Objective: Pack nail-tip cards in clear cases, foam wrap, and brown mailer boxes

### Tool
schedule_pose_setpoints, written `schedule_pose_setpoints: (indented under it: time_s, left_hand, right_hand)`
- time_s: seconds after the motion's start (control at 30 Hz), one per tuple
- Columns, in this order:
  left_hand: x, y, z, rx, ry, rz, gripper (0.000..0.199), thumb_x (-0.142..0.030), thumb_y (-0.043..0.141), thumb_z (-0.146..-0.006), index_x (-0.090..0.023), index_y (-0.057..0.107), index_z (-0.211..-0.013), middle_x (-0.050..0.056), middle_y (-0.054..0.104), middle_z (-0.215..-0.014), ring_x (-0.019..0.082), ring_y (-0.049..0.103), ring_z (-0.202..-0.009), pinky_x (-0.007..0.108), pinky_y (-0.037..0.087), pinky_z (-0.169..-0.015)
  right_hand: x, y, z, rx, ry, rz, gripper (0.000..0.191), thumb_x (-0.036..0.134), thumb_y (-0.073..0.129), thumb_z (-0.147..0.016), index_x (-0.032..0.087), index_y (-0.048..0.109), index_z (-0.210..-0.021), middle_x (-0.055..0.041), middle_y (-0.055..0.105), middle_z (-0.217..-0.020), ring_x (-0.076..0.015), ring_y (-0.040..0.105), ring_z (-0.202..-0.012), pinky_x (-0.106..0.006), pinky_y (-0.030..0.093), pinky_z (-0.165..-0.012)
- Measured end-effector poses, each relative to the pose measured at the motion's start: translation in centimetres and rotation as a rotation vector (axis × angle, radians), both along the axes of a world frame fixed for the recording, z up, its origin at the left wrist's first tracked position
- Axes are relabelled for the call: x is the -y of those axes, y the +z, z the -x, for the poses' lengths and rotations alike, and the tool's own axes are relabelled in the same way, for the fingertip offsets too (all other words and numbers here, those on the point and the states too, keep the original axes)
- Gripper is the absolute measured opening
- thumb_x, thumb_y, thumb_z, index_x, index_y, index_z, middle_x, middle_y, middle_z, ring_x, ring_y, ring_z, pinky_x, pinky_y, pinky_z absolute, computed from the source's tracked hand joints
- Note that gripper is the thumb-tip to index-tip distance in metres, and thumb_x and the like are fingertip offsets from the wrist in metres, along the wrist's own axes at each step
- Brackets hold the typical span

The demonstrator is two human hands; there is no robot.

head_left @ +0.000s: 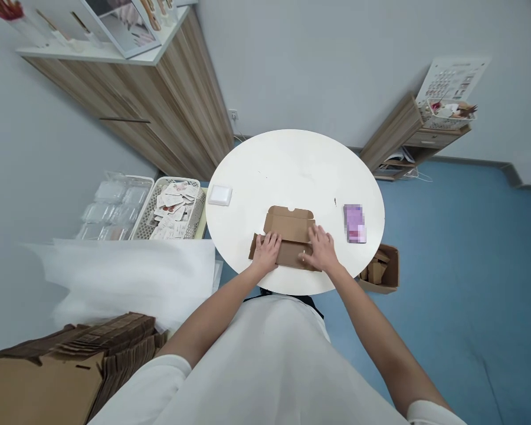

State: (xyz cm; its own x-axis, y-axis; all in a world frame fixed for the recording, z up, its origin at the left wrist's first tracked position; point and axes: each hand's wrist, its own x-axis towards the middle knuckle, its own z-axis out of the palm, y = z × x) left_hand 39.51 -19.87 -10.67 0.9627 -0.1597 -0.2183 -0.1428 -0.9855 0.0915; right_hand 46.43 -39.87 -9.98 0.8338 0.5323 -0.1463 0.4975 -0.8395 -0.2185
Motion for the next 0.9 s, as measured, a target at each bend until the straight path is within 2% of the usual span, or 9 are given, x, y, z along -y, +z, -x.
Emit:
schedule_pose_setpoints:
  time_s: [0.03,0.1,0.23,0.33,0.4,0.47,0.6,0.73,0.9]
  left_hand:
    - [0.0,0.0,0.2,0.003,-0.002,-0.001,0.093,-0.034,0.066,-0.057,-0.016,0.020,-0.136,0.014,0.031,-0.137,0.032,0.015,-0.128,0.053,0.004,-0.102]
    - [0.1,0.1,0.6,0.004,-0.010,0.000,0.094,-0.035,0.066,-0.057,-0.017,0.020,-0.136,0.013,0.031,-0.137,0.032,0.014,-0.129,0.052,0.003,-0.103]
    - [-0.3,0.2,1.6,0.008,0.007,0.006,0.101,-0.042,0.068,-0.054,-0.018,0.016,-0.137,0.013,0.019,-0.142,0.033,0.005,-0.131,0.052,0.003,-0.103]
    - [-1.8,-0.3,3.3,0.033,0.177,0.051,0.109,-0.048,0.069,-0.053,-0.017,0.009,-0.138,0.015,0.008,-0.145,0.035,0.001,-0.131,0.054,0.007,-0.101]
    - [-3.3,-0.9,4.9,0.048,0.370,0.128,0.110,-0.050,0.068,-0.054,-0.016,0.005,-0.138,0.019,0.008,-0.144,0.036,0.008,-0.130,0.055,0.015,-0.099]
    - [-4.8,-1.8,6.3,0.016,0.554,0.256,0.106,-0.047,0.065,-0.059,-0.014,0.002,-0.137,0.022,0.018,-0.140,0.035,0.025,-0.125,0.051,0.028,-0.094]
    - [-6.4,-3.0,7.2,-0.040,0.571,0.569,0.074,-0.029,0.056,-0.073,-0.013,0.017,-0.135,0.016,0.046,-0.122,0.022,0.053,-0.102,0.034,0.042,-0.084]
    - [-6.0,-2.8,5.7,-0.038,0.528,0.665,0.043,-0.020,0.050,-0.075,-0.016,0.045,-0.117,0.008,0.059,-0.104,0.018,0.056,-0.090,0.030,0.044,-0.077]
    - [-5.4,-2.2,4.4,-0.066,0.637,0.714,0.029,-0.020,0.048,-0.076,-0.015,0.056,-0.104,0.007,0.063,-0.092,0.018,0.058,-0.083,0.029,0.045,-0.071]
  right_hand:
    - [-0.1,-0.1,1.0,-0.017,0.091,0.046,0.093,0.059,0.050,-0.065,0.013,0.013,-0.136,-0.0150,0.017,-0.143,-0.0300,0.008,-0.131,-0.049,0.012,-0.101]
    - [-0.3,-0.6,2.6,-0.047,0.165,0.122,0.104,0.060,0.056,-0.059,0.013,0.007,-0.137,-0.0145,0.016,-0.144,-0.0294,0.003,-0.132,-0.050,0.006,-0.102]
    - [-0.7,-1.8,4.2,-0.048,0.102,0.185,0.104,0.052,0.060,-0.060,0.015,0.002,-0.138,-0.0132,0.012,-0.145,-0.0287,0.004,-0.133,-0.052,0.005,-0.101]
    - [-0.9,-2.3,4.5,-0.054,0.064,0.172,0.102,0.047,0.062,-0.060,0.018,0.003,-0.138,-0.0129,0.010,-0.145,-0.0284,0.006,-0.133,-0.053,0.006,-0.101]
    - [-0.9,-2.4,4.6,-0.069,0.051,0.155,0.102,0.045,0.063,-0.060,0.018,0.003,-0.138,-0.0128,0.009,-0.145,-0.0283,0.005,-0.133,-0.053,0.007,-0.101]
    - [-0.9,-2.4,4.7,-0.082,0.038,0.138,0.101,0.043,0.063,-0.061,0.019,0.001,-0.138,-0.0121,0.010,-0.145,-0.0282,0.004,-0.133,-0.052,0.010,-0.101]
    - [-0.9,-2.3,4.9,-0.090,0.023,0.114,0.102,0.039,0.064,-0.060,0.019,0.000,-0.138,-0.0108,0.012,-0.145,-0.0274,0.003,-0.133,-0.051,0.013,-0.100]
    - [-1.1,-2.1,4.9,-0.098,0.035,0.100,0.103,0.038,0.066,-0.059,0.018,0.001,-0.138,-0.0114,0.013,-0.145,-0.0271,0.004,-0.133,-0.047,0.019,-0.099]
    - [-1.3,-2.1,5.0,-0.109,0.035,0.099,0.105,0.037,0.068,-0.058,0.018,0.002,-0.138,-0.0108,0.012,-0.145,-0.0277,0.005,-0.133,-0.044,0.023,-0.098]
